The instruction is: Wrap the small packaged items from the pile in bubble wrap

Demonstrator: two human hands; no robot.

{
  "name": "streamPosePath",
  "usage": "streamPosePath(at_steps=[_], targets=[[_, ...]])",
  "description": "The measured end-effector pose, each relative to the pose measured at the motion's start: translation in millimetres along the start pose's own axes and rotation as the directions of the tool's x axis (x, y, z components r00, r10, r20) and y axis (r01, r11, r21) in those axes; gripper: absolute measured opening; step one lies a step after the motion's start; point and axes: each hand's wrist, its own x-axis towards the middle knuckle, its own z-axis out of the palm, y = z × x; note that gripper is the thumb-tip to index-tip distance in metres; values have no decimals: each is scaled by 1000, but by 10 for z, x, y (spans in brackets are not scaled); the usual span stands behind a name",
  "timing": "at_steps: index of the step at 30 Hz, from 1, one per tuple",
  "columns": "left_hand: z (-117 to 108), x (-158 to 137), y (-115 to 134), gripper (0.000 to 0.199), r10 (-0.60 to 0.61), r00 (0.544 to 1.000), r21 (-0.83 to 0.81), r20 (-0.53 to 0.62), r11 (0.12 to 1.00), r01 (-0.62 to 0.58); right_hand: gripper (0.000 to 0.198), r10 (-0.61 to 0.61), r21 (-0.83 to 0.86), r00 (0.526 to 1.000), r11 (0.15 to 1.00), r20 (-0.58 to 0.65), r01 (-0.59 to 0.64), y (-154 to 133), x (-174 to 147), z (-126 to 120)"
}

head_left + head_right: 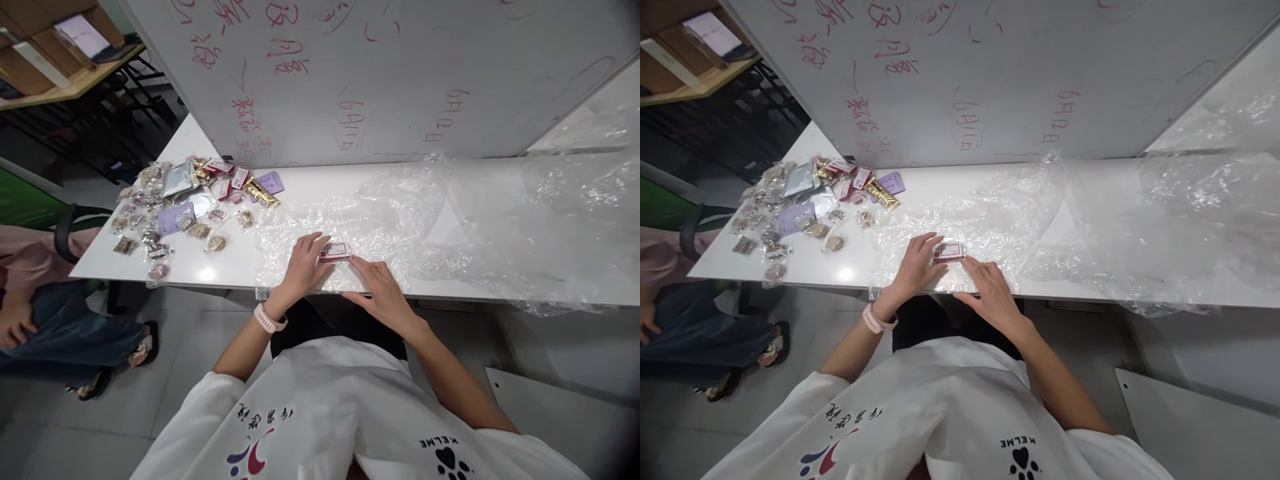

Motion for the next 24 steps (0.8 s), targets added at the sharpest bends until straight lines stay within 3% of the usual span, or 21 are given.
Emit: streamPosePath(at_steps=[4,8,12,15,21,24], targets=[[-261,-388,83,58,62,993,2,102,998,-63,41,-51,-51,998,997,28,52,34,-163,-85],[-306,-680,103,65,-61,988,-99,142,992,76,30,-20,7,999,1000,40,20,-49,-179,-190],[-168,-623,175,64,-249,966,-230,64,939,257,31,186,150,982,971,23,-188,-111,-16,-264],[-51,-484,264,67,-259,963,-293,74,917,269,35,284,224,959,934,15,-280,-75,116,-216],[25,-392,328,71,-227,972,-225,63,946,235,42,230,281,968,927,95,-248,23,187,-82],[-13,-463,291,86,-149,983,-176,104,970,166,48,190,264,973,940,130,-218,24,128,-146]])
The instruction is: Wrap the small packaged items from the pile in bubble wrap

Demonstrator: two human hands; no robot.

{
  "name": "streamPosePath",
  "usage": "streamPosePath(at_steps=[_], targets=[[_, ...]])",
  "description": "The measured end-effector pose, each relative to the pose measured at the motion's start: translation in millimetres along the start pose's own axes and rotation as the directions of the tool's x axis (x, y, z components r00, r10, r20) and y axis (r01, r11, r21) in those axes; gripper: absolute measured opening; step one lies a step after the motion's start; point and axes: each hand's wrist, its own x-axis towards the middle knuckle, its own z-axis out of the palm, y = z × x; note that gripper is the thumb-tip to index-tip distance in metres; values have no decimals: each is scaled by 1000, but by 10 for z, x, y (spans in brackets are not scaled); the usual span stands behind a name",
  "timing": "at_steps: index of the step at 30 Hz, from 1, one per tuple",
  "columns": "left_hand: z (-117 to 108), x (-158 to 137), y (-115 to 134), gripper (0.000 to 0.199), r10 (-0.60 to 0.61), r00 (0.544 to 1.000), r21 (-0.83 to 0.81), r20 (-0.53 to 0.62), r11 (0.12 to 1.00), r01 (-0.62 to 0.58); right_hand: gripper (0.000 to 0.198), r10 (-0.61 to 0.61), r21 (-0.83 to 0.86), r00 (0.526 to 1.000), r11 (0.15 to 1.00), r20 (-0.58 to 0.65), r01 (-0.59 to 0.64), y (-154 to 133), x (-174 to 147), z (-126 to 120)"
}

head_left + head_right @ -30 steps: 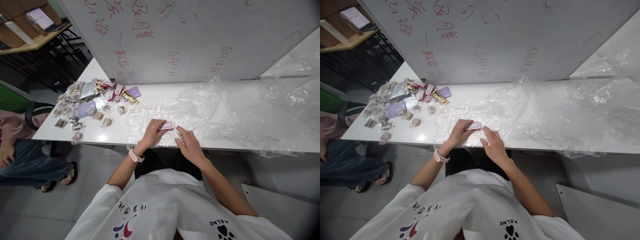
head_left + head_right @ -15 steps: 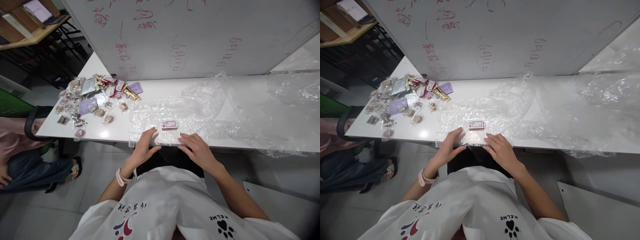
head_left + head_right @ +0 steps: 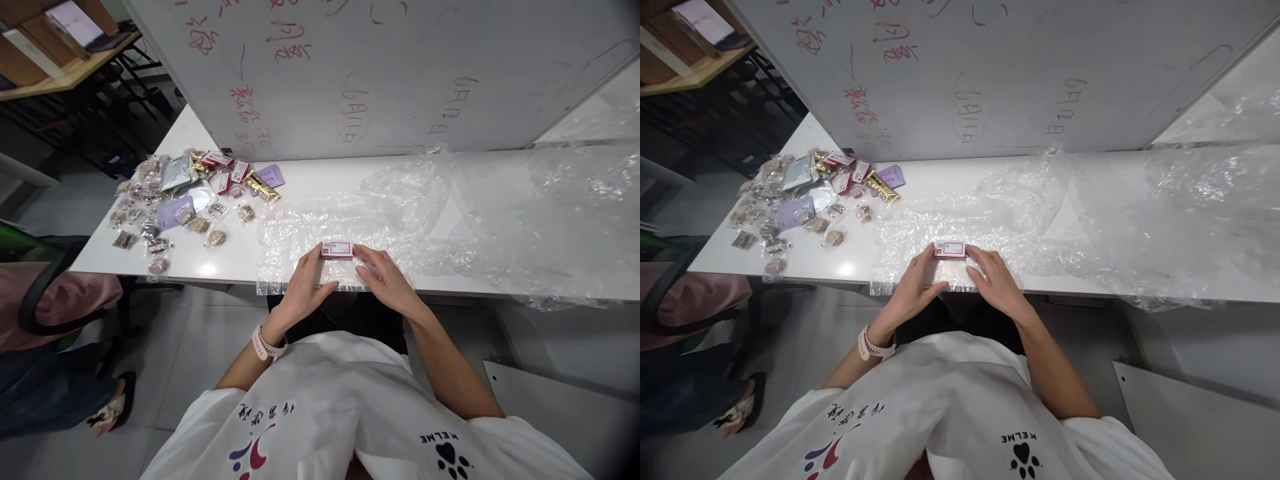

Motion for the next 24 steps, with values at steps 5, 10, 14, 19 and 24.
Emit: streamPosePath(at_steps=[5,10,14,19,24], targets=[[-69,-220,-197,77,161,985,278,62,945,-172,69,-179,-321,982,928,58,188,33,-218,-114],[-325,-278,-322,22,250,967,437,-39,875,-208,21,-348,-507,936,816,-45,279,70,-324,-218],[-562,-77,-256,15,239,959,511,-154,849,-130,16,-375,-523,916,815,-143,252,26,-137,-347],[-436,240,-166,12,230,902,636,-366,769,62,30,-219,-481,955,871,-200,99,83,245,-426],[-1,415,-129,23,454,809,606,-373,780,-159,34,-27,-449,994,893,-108,-25,157,524,-441]])
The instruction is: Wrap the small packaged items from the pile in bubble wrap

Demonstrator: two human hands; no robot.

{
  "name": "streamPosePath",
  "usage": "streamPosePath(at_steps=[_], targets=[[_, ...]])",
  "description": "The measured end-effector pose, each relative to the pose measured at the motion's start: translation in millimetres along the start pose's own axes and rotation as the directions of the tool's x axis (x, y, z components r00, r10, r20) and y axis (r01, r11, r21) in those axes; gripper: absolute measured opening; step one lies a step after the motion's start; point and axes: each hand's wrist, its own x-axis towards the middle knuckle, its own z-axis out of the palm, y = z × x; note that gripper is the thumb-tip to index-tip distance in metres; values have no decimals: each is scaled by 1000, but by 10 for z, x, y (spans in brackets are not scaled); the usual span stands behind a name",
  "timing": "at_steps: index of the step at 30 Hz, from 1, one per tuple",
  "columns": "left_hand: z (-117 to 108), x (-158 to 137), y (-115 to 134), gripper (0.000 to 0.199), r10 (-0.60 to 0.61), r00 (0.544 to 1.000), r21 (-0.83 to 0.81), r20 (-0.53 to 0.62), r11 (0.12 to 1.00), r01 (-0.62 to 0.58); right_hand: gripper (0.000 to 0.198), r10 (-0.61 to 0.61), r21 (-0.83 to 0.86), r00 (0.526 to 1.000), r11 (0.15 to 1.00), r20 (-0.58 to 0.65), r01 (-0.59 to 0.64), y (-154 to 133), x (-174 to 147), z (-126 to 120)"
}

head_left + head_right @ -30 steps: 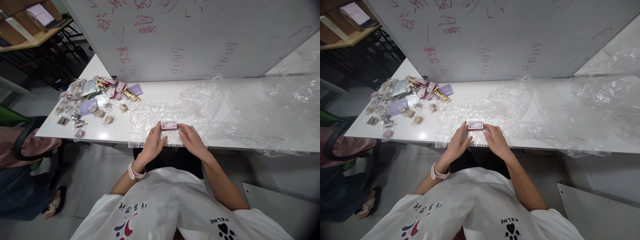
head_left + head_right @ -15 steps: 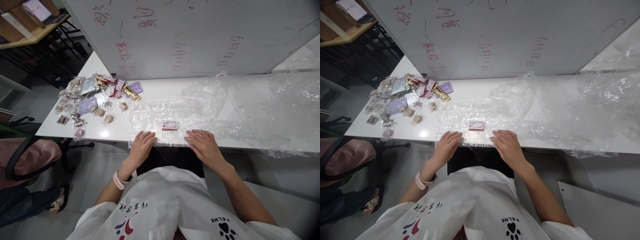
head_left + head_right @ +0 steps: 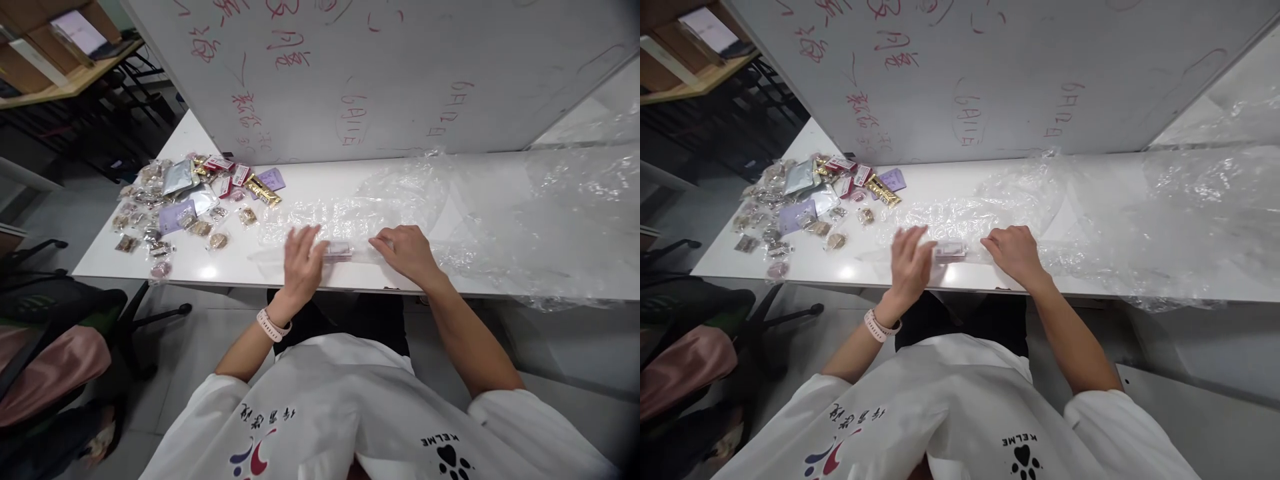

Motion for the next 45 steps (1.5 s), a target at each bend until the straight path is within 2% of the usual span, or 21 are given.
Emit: streamPosePath(at_steps=[2,4,6,8,10,11,13,15,18,22,27,30,33,35,36,38,40,41,43,45], targets=[[118,-31,60,26,140,981,-106,134,986,-126,34,13,-22,998,1000,67,-12,8,81,3],[202,-60,68,32,161,943,-163,291,980,-117,33,25,-66,994,998,105,-18,2,141,3],[260,-81,36,41,104,918,-189,384,981,-33,29,39,-144,999,989,29,-34,-27,167,7],[299,-89,-8,46,71,911,-235,407,972,29,26,13,-200,989,979,-148,-43,-88,153,27],[329,-87,-38,46,64,920,-286,387,957,54,28,-99,-182,962,982,-253,53,-168,107,77],[342,-83,-45,45,62,926,-305,372,950,59,29,-181,-147,954,978,-240,148,-205,78,115],[368,-73,-47,41,40,938,-322,345,944,78,33,-348,-44,927,938,-140,345,-256,25,215],[389,-60,-45,38,4,943,-318,333,942,109,39,-420,26,906,906,-60,422,-260,-5,323],[381,-23,-62,33,-53,926,-271,375,949,164,38,-362,33,932,931,-18,363,-212,9,429],[264,112,-142,28,-99,862,-117,496,977,179,32,-298,38,953,954,52,296,-183,102,405],[43,352,-355,36,-130,786,2,605,987,162,37,-268,102,952,961,147,255,-189,267,265],[-72,429,-526,38,-178,745,62,643,982,180,41,-245,196,945,959,218,204,-175,387,189],[-123,415,-664,45,-270,705,142,656,961,237,43,-185,290,933,952,309,93,-180,520,142],[-99,364,-701,48,-361,682,216,636,932,292,43,-131,277,927,960,353,30,-202,615,134],[-68,332,-696,47,-400,693,254,600,916,309,42,-105,257,924,966,368,8,-216,661,138],[22,273,-638,38,-411,778,289,474,908,303,38,-74,222,920,975,386,-15,-243,744,158],[139,234,-525,24,-299,887,230,351,946,228,33,-66,219,917,975,394,-23,-264,799,187],[204,226,-456,20,-211,923,165,322,972,165,31,-63,220,917,975,394,-27,-270,815,203],[330,226,-319,22,-39,942,14,334,999,36,30,-61,228,920,973,386,-32,-272,824,224],[437,232,-212,23,41,921,-66,388,998,-16,32,-77,253,920,967,385,-25,-248,821,217]])
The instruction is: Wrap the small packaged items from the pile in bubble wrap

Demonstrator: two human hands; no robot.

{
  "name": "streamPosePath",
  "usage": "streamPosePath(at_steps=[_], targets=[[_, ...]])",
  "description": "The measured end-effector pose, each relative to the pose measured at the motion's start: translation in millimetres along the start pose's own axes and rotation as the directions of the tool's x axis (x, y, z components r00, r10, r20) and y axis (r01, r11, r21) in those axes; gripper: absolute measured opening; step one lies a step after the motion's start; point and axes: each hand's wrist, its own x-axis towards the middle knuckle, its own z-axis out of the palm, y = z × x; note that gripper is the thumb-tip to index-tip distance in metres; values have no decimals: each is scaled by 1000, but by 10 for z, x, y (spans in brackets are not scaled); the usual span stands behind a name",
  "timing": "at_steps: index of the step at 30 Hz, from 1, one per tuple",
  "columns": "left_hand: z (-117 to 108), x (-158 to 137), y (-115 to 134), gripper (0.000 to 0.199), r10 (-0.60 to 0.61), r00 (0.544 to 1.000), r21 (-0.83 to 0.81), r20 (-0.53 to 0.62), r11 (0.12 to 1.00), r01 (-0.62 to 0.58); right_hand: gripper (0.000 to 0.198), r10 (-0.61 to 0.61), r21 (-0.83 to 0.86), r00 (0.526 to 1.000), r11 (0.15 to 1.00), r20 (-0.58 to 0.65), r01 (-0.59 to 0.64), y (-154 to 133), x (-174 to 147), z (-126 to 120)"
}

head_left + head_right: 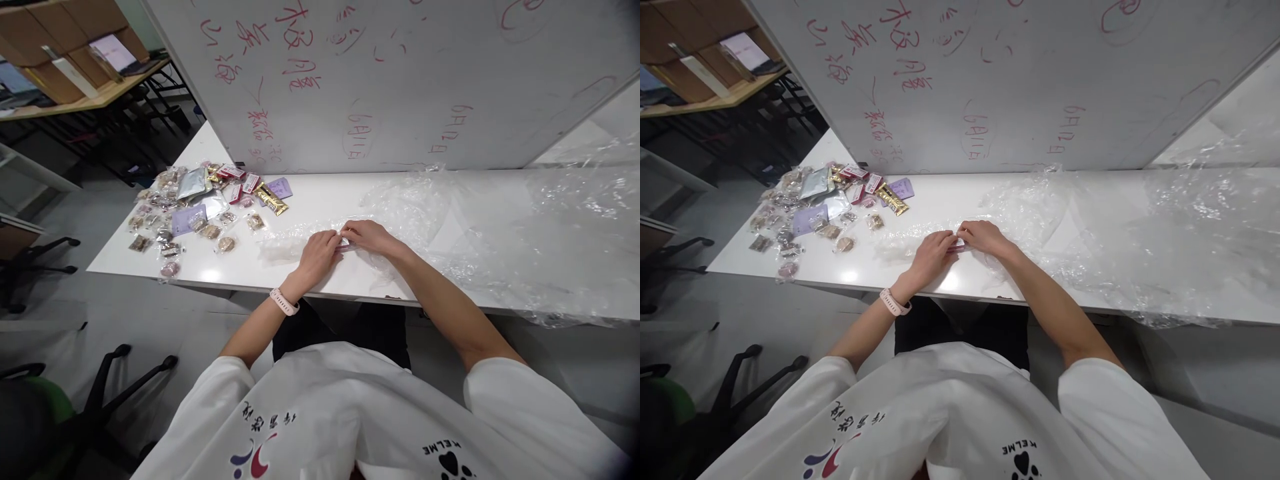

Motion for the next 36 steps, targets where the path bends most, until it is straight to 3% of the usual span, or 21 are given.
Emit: streamPosePath(at_steps=[3,6,10,12,14,16,17,21,23,25,27,30,33,35,36], targets=[[93,27,57,18,-48,998,7,50,999,48,32,-71,-23,996,997,60,72,102,-31,-128],[121,6,36,18,-73,997,-5,26,997,74,22,-66,-162,995,984,80,79,316,-69,-395],[120,-10,9,17,-97,995,-63,2,993,97,25,11,-272,987,961,-163,-56,585,-178,-713],[120,-7,16,17,-122,992,-84,7,989,122,24,-4,-308,927,944,-374,-120,593,-290,-736],[122,-5,34,17,-145,989,-96,8,985,145,28,-55,-321,815,933,-578,-164,503,-442,-650],[123,-6,53,17,-160,987,-107,1,981,159,35,-46,-285,723,935,-690,-213,363,-602,-494],[123,-7,62,18,-166,986,-112,-1,980,165,39,-5,-260,726,936,-688,-239,294,-671,-406],[116,-5,82,19,-187,982,-121,3,975,186,45,219,-203,880,923,-421,-327,140,-778,-101],[108,-2,85,18,-194,981,-119,1,974,192,39,266,-109,891,939,-369,-326,132,-740,-4],[99,-2,86,18,-197,980,-121,-4,973,195,33,328,117,874,945,-358,-307,135,-683,66],[88,-6,85,18,-197,980,-129,-3,972,195,32,426,437,851,858,-309,-271,127,-634,126],[70,-22,77,18,-191,981,-158,10,969,190,32,508,804,833,578,-220,-141,93,-576,209],[50,-48,57,19,-182,983,-194,13,964,181,38,565,941,803,338,-189,-16,65,-517,270],[37,-71,44,19,-166,986,-219,6,962,164,46,592,964,783,264,-191,35,48,-482,297],[33,-84,40,18,-159,987,-231,-3,961,154,49,584,962,786,267,-204,51,32,-468,311]])
